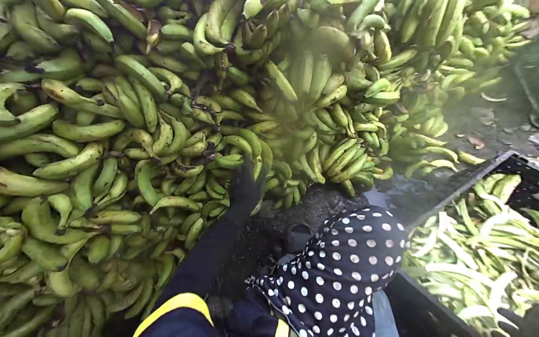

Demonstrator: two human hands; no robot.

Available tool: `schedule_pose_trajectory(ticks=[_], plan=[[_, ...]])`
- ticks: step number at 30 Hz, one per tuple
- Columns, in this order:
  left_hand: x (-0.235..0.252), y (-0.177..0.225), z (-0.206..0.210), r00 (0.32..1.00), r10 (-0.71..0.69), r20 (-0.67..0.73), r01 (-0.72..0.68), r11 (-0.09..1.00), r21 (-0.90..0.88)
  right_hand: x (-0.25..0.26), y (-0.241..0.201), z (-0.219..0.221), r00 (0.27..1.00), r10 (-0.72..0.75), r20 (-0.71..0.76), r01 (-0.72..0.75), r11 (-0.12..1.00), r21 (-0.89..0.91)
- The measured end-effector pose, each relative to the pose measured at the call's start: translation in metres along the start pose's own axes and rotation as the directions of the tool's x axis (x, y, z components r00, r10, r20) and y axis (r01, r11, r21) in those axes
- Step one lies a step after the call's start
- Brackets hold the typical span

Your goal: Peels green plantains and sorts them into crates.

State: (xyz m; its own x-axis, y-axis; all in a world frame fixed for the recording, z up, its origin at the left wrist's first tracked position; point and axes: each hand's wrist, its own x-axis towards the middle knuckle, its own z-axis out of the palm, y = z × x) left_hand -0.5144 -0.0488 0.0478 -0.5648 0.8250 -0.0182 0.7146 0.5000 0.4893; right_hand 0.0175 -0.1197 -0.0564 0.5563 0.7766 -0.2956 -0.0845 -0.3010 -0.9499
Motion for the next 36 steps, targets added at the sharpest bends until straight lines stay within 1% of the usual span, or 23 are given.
schedule_pose_trajectory(ticks=[1, 3, 5, 7, 8, 11, 12, 14, 15, 16, 18, 19, 21, 22, 23, 25, 27, 29, 30, 32, 33, 34, 36], plan=[[0.015, 0.012, -0.003, 0.997, -0.010, -0.080, 0.012, 1.000, 0.025, -0.002, -0.002, 0.000, 1.000, 0.004, 0.017, -0.004, 1.000, -0.001], [0.049, 0.036, -0.007, 0.984, -0.115, -0.138, 0.122, 0.992, 0.041, -0.008, -0.008, 0.003, 1.000, 0.002, 0.010, -0.002, 1.000, -0.008], [0.071, 0.058, -0.010, 0.965, -0.239, -0.107, 0.243, 0.970, 0.025, -0.021, -0.023, 0.011, 1.000, 0.030, 0.001, -0.029, 1.000, -0.003], [0.068, 0.084, -0.021, 0.941, -0.337, -0.021, 0.338, 0.941, 0.001, -0.033, -0.035, 0.018, 0.999, 0.039, -0.001, -0.039, 0.999, -0.021], [0.065, 0.095, -0.023, 0.927, -0.376, -0.016, 0.375, 0.927, -0.006, -0.034, -0.034, 0.016, 0.999, 0.032, 0.006, -0.032, 0.999, -0.011], [0.059, 0.119, -0.030, 0.880, -0.475, -0.013, 0.470, 0.873, -0.130, -0.025, -0.025, 0.004, 0.996, 0.072, -0.048, -0.065, 0.990, 0.124], [0.059, 0.118, -0.034, 0.866, -0.499, 0.011, 0.493, 0.851, -0.179, -0.021, -0.022, -0.001, 0.996, 0.064, -0.067, -0.053, 0.986, 0.158], [0.072, 0.094, -0.041, 0.855, -0.515, 0.068, 0.507, 0.800, -0.321, -0.019, -0.032, -0.004, 0.994, 0.037, -0.099, -0.014, 0.975, 0.223], [0.086, 0.071, -0.038, 0.858, -0.507, 0.076, 0.479, 0.739, -0.474, -0.019, -0.043, -0.006, 0.997, -0.011, -0.082, 0.032, 0.963, 0.269], [0.103, 0.043, -0.026, 0.867, -0.499, 0.004, 0.393, 0.678, -0.621, -0.019, -0.055, -0.007, 0.997, -0.064, -0.037, 0.073, 0.937, 0.343], [0.107, 0.009, -0.026, 0.911, -0.411, -0.029, 0.224, 0.553, -0.803, -0.019, -0.081, -0.012, 0.951, -0.244, 0.191, 0.124, 0.865, 0.487], [0.096, 0.003, -0.033, 0.941, -0.336, -0.030, 0.160, 0.524, -0.836, -0.023, -0.097, -0.008, 0.915, -0.284, 0.285, 0.085, 0.829, 0.553], [0.066, 0.016, -0.045, 0.987, -0.159, -0.036, 0.044, 0.477, -0.878, -0.038, -0.126, 0.008, 0.836, -0.299, 0.460, -0.034, 0.809, 0.587], [0.051, 0.034, -0.047, 0.998, -0.058, -0.030, -0.002, 0.426, -0.905, -0.044, -0.130, 0.017, 0.780, -0.338, 0.527, -0.033, 0.819, 0.573], [0.038, 0.054, -0.043, 0.998, 0.061, -0.013, -0.035, 0.376, -0.926, -0.051, -0.134, 0.029, 0.723, -0.390, 0.570, 0.021, 0.838, 0.546], [0.014, 0.104, -0.024, 0.955, 0.291, 0.051, -0.038, 0.291, -0.956, -0.063, -0.145, 0.052, 0.623, -0.451, 0.639, 0.152, 0.871, 0.467], [-0.020, 0.163, 0.006, 0.854, 0.506, 0.123, -0.021, 0.268, -0.963, -0.063, -0.153, 0.070, 0.581, -0.436, 0.687, 0.224, 0.898, 0.379], [-0.066, 0.214, 0.047, 0.684, 0.701, 0.201, -0.035, 0.307, -0.951, -0.058, -0.152, 0.077, 0.606, -0.414, 0.679, 0.178, 0.903, 0.392], [-0.093, 0.236, 0.067, 0.592, 0.774, 0.224, -0.070, 0.326, -0.943, -0.055, -0.152, 0.077, 0.645, -0.402, 0.650, 0.119, 0.893, 0.434], [-0.137, 0.263, 0.110, 0.337, 0.918, 0.210, -0.197, 0.287, -0.937, -0.047, -0.145, 0.066, 0.739, -0.401, 0.541, 0.054, 0.836, 0.546], [-0.151, 0.271, 0.130, 0.268, 0.937, 0.222, -0.224, 0.285, -0.932, -0.045, -0.139, 0.055, 0.807, -0.379, 0.452, 0.048, 0.807, 0.589], [-0.163, 0.277, 0.147, 0.267, 0.927, 0.264, -0.156, 0.312, -0.937, -0.045, -0.129, 0.041, 0.862, -0.357, 0.359, 0.069, 0.786, 0.614], [-0.178, 0.287, 0.170, 0.367, 0.821, 0.436, 0.172, 0.401, -0.900, -0.049, -0.112, 0.019, 0.934, -0.322, 0.157, 0.154, 0.757, 0.636]])
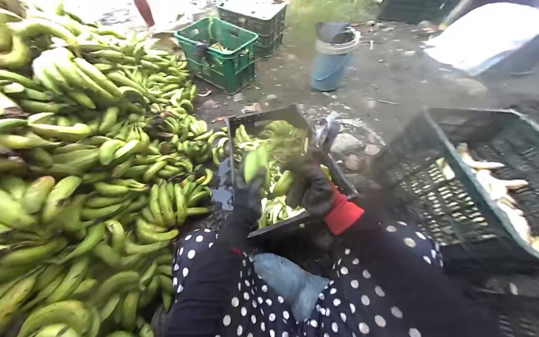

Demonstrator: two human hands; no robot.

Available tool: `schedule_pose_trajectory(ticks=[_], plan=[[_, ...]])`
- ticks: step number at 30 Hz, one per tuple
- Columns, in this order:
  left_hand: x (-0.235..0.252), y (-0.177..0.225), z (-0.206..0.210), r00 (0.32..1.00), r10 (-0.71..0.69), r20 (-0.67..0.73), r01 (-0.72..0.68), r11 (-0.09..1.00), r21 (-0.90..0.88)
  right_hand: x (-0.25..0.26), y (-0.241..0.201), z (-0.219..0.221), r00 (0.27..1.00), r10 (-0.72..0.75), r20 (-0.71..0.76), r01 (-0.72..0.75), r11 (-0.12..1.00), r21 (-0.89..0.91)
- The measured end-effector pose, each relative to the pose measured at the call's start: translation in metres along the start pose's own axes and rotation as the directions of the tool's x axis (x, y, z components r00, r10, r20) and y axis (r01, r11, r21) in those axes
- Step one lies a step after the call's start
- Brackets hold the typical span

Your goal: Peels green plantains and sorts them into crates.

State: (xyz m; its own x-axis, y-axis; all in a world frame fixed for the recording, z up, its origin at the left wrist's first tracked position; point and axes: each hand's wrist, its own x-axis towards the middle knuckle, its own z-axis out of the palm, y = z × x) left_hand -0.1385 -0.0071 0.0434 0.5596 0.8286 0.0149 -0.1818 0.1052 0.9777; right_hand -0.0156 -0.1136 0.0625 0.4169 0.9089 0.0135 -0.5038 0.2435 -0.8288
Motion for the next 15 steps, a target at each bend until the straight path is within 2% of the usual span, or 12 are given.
schedule_pose_trajectory(ticks=[2, 5, 7, 11, 13, 15], plan=[[0.015, -0.010, 0.004, 0.987, -0.153, -0.053, 0.133, 0.954, -0.270, -0.009, 0.003, -0.004, 0.992, -0.086, -0.096, 0.085, 0.996, -0.012], [0.023, -0.018, 0.001, 0.986, -0.161, 0.032, 0.159, 0.884, -0.439, -0.016, 0.016, 0.002, 0.986, -0.142, -0.085, 0.136, 0.988, -0.070], [0.029, -0.028, -0.005, 0.986, -0.158, 0.046, 0.164, 0.905, -0.393, -0.013, 0.023, 0.002, 0.983, -0.180, -0.044, 0.176, 0.982, -0.074], [0.035, -0.031, -0.011, 0.941, -0.334, -0.056, 0.303, 0.905, -0.300, -0.016, 0.031, 0.010, 0.982, -0.181, -0.061, 0.176, 0.982, -0.070], [0.039, -0.029, -0.010, 0.912, -0.404, -0.070, 0.361, 0.872, -0.331, -0.016, 0.033, 0.013, 0.978, -0.182, -0.102, 0.180, 0.983, -0.028], [0.043, -0.032, -0.011, 0.896, -0.444, -0.025, 0.404, 0.836, -0.373, -0.017, 0.035, 0.013, 0.971, -0.205, -0.123, 0.208, 0.978, 0.005]])
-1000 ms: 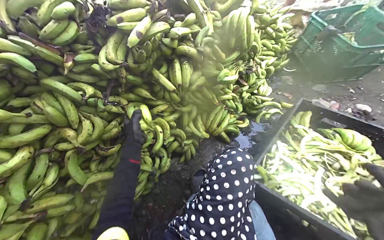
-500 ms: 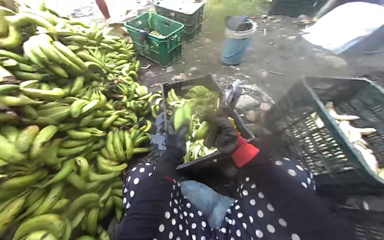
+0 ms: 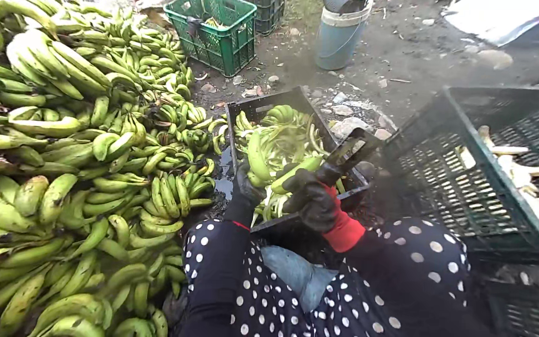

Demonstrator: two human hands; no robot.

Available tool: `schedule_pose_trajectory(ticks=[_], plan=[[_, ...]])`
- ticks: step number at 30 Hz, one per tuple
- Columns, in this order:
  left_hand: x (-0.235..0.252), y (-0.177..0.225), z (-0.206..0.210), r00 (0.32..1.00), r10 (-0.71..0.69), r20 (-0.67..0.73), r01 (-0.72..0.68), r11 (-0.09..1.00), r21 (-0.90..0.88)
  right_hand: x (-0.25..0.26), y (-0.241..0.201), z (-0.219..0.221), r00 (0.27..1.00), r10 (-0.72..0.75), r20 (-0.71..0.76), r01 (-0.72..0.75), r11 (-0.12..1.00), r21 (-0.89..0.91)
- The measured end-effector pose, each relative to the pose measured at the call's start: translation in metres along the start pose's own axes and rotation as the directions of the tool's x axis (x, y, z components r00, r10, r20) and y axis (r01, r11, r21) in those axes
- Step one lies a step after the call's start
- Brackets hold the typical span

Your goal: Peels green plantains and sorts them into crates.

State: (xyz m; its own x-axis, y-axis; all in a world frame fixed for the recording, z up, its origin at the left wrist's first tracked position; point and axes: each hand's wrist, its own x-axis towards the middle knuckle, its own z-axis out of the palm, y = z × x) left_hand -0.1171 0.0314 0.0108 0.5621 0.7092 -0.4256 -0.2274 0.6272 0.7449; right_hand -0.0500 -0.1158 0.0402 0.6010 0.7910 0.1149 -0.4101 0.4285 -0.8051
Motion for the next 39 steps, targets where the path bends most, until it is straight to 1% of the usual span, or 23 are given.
schedule_pose_trajectory(ticks=[4, 8, 10, 12, 13, 15, 16, 17, 18, 20, 22, 23, 24, 25, 27, 29, 31, 32, 34, 36, 37, 38, 39], plan=[[0.009, 0.002, -0.004, 0.999, -0.051, -0.010, 0.051, 0.998, 0.033, -0.005, -0.003, -0.006, 0.994, -0.103, 0.035, 0.104, 0.994, -0.040], [0.019, 0.012, -0.034, 0.988, 0.099, -0.120, -0.086, 0.991, 0.106, -0.004, -0.040, -0.034, 0.986, -0.155, 0.069, 0.166, 0.965, -0.203], [0.021, 0.014, -0.032, 0.988, 0.151, -0.043, -0.143, 0.978, 0.152, 0.005, -0.057, -0.048, 0.997, -0.082, 0.013, 0.083, 0.961, -0.262], [0.027, 0.007, -0.022, 0.991, 0.099, 0.092, -0.117, 0.969, 0.220, 0.014, -0.056, -0.058, 1.000, -0.020, 0.002, 0.019, 0.952, -0.305], [0.025, 0.000, -0.018, 0.991, 0.058, 0.118, -0.097, 0.932, 0.349, 0.017, -0.053, -0.059, 1.000, 0.016, -0.016, -0.020, 0.950, -0.313], [0.012, -0.010, -0.011, 0.976, 0.054, 0.213, -0.187, 0.715, 0.674, 0.023, -0.049, -0.055, 0.995, 0.083, -0.063, -0.101, 0.920, -0.378], [0.009, -0.013, -0.005, 0.955, 0.111, 0.274, -0.284, 0.602, 0.746, 0.026, -0.046, -0.051, 0.992, 0.099, -0.075, -0.122, 0.889, -0.441], [0.005, -0.016, -0.002, 0.926, 0.169, 0.336, -0.369, 0.582, 0.725, 0.028, -0.042, -0.046, 0.991, 0.111, -0.072, -0.132, 0.843, -0.521], [0.003, -0.020, -0.001, 0.911, 0.186, 0.368, -0.393, 0.665, 0.635, 0.028, -0.036, -0.040, 0.989, 0.138, -0.051, -0.140, 0.776, -0.615], [0.011, -0.031, -0.004, 0.925, 0.160, 0.344, -0.299, 0.865, 0.402, 0.032, -0.022, -0.028, 0.963, 0.268, -0.008, -0.167, 0.577, -0.800], [0.016, -0.032, -0.007, 0.982, 0.103, 0.157, -0.155, 0.917, 0.368, 0.032, -0.007, -0.015, 0.920, 0.390, 0.027, -0.151, 0.418, -0.896], [0.014, -0.025, -0.001, 0.999, 0.050, -0.004, -0.045, 0.919, 0.391, 0.028, -0.001, -0.012, 0.917, 0.393, 0.069, -0.118, 0.431, -0.895], [0.016, -0.020, 0.001, 0.992, 0.010, -0.127, 0.043, 0.911, 0.411, 0.024, 0.003, -0.010, 0.928, 0.349, 0.128, -0.075, 0.513, -0.855], [0.022, -0.022, -0.007, 0.989, -0.007, -0.150, 0.070, 0.904, 0.422, 0.020, 0.004, -0.011, 0.946, 0.260, 0.192, -0.026, 0.653, -0.757], [0.041, -0.028, -0.027, 0.999, -0.009, -0.047, 0.027, 0.922, 0.386, 0.019, -0.006, -0.021, 0.953, 0.046, 0.298, 0.088, 0.903, -0.420], [0.043, -0.012, -0.032, 0.998, 0.026, -0.061, -0.003, 0.936, 0.353, 0.021, -0.027, -0.040, 0.921, -0.156, 0.357, 0.243, 0.946, -0.213], [0.042, 0.015, -0.026, 0.963, 0.081, -0.259, 0.000, 0.954, 0.300, 0.022, -0.063, -0.056, 0.914, -0.310, 0.262, 0.353, 0.926, -0.135], [0.045, 0.017, -0.029, 0.952, 0.114, -0.284, -0.047, 0.971, 0.233, 0.020, -0.083, -0.064, 0.952, -0.257, 0.163, 0.283, 0.945, -0.161], [0.042, 0.015, -0.018, 0.960, 0.186, -0.207, -0.170, 0.981, 0.089, 0.019, -0.103, -0.077, 0.996, -0.083, -0.028, 0.070, 0.951, -0.301], [0.033, 0.013, -0.004, 0.982, 0.187, -0.031, -0.188, 0.980, -0.062, 0.027, -0.100, -0.078, 0.968, 0.131, -0.212, -0.225, 0.829, -0.512], [0.029, 0.009, 0.000, 0.979, 0.190, 0.071, -0.182, 0.978, -0.105, 0.033, -0.095, -0.079, 0.934, 0.205, -0.293, -0.354, 0.633, -0.688], [0.025, 0.005, 0.003, 0.972, 0.193, 0.134, -0.179, 0.978, -0.111, 0.038, -0.089, -0.081, 0.891, 0.251, -0.378, -0.449, 0.367, -0.815], [0.020, 0.001, 0.005, 0.970, 0.192, 0.150, -0.181, 0.980, -0.082, 0.042, -0.082, -0.081, 0.846, 0.292, -0.446, -0.500, 0.144, -0.854]])
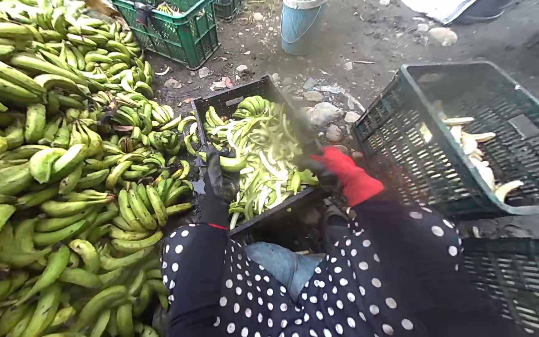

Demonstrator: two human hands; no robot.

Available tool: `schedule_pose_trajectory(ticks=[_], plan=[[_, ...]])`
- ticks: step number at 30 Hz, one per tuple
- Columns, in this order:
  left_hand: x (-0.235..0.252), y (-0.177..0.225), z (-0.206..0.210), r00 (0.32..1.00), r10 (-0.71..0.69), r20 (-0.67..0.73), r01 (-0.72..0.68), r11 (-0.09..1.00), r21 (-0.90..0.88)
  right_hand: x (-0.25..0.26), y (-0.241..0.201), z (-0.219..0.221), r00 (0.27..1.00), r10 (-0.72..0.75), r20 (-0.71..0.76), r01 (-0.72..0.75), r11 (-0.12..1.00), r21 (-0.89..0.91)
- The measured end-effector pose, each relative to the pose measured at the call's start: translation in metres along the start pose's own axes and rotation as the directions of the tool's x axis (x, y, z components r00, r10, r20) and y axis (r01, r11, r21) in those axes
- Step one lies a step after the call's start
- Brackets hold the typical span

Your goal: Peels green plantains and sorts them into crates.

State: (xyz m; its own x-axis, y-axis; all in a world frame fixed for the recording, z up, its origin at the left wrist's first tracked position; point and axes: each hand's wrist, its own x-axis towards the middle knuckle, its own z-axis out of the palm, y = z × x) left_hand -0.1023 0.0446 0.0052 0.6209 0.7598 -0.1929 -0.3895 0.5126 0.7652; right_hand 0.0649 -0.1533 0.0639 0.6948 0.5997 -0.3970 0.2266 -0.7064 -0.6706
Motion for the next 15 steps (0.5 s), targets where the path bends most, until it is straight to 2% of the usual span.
schedule_pose_trajectory(ticks=[1, 2, 4, 5, 6, 8, 10, 12, 13, 14, 15], plan=[[-0.005, -0.002, 0.001, 1.000, 0.007, -0.022, -0.007, 1.000, 0.026, 0.001, -0.001, 0.008, 0.999, 0.052, 0.013, -0.051, 0.995, -0.085], [-0.009, -0.003, 0.001, 0.997, 0.031, -0.069, -0.026, 0.997, 0.073, -0.002, -0.001, 0.018, 0.998, 0.054, 0.014, -0.053, 0.996, -0.072], [-0.014, 0.000, 0.001, 0.977, 0.121, -0.174, -0.078, 0.969, 0.235, -0.012, -0.011, 0.040, 0.997, -0.003, 0.081, -0.008, 0.991, 0.134], [-0.016, 0.004, 0.001, 0.966, 0.158, -0.204, -0.092, 0.949, 0.301, -0.017, -0.016, 0.054, 0.991, -0.039, 0.131, -0.003, 0.952, 0.307], [-0.018, 0.008, 0.002, 0.960, 0.179, -0.214, -0.094, 0.930, 0.356, -0.020, -0.022, 0.066, 0.980, -0.055, 0.193, -0.029, 0.914, 0.405], [-0.020, 0.009, -0.001, 0.960, 0.197, -0.201, -0.098, 0.903, 0.419, -0.021, -0.026, 0.087, 0.952, -0.083, 0.294, -0.032, 0.930, 0.367], [-0.023, 0.006, -0.003, 0.960, 0.209, -0.186, -0.088, 0.857, 0.508, -0.024, -0.031, 0.101, 0.942, -0.129, 0.310, 0.019, 0.942, 0.335], [-0.027, 0.005, 0.001, 0.952, 0.251, -0.174, -0.102, 0.798, 0.594, -0.030, -0.037, 0.107, 0.957, -0.248, 0.154, 0.162, 0.890, 0.426], [-0.030, 0.007, 0.005, 0.948, 0.278, -0.156, -0.124, 0.772, 0.623, -0.035, -0.041, 0.109, 0.936, -0.351, -0.025, 0.315, 0.806, 0.501], [-0.031, 0.007, 0.007, 0.938, 0.321, -0.129, -0.170, 0.754, 0.635, -0.037, -0.045, 0.113, 0.868, -0.442, -0.226, 0.487, 0.668, 0.563], [-0.030, 0.007, 0.008, 0.926, 0.364, -0.094, -0.231, 0.748, 0.622, -0.036, -0.048, 0.114, 0.792, -0.489, -0.366, 0.603, 0.530, 0.597]])
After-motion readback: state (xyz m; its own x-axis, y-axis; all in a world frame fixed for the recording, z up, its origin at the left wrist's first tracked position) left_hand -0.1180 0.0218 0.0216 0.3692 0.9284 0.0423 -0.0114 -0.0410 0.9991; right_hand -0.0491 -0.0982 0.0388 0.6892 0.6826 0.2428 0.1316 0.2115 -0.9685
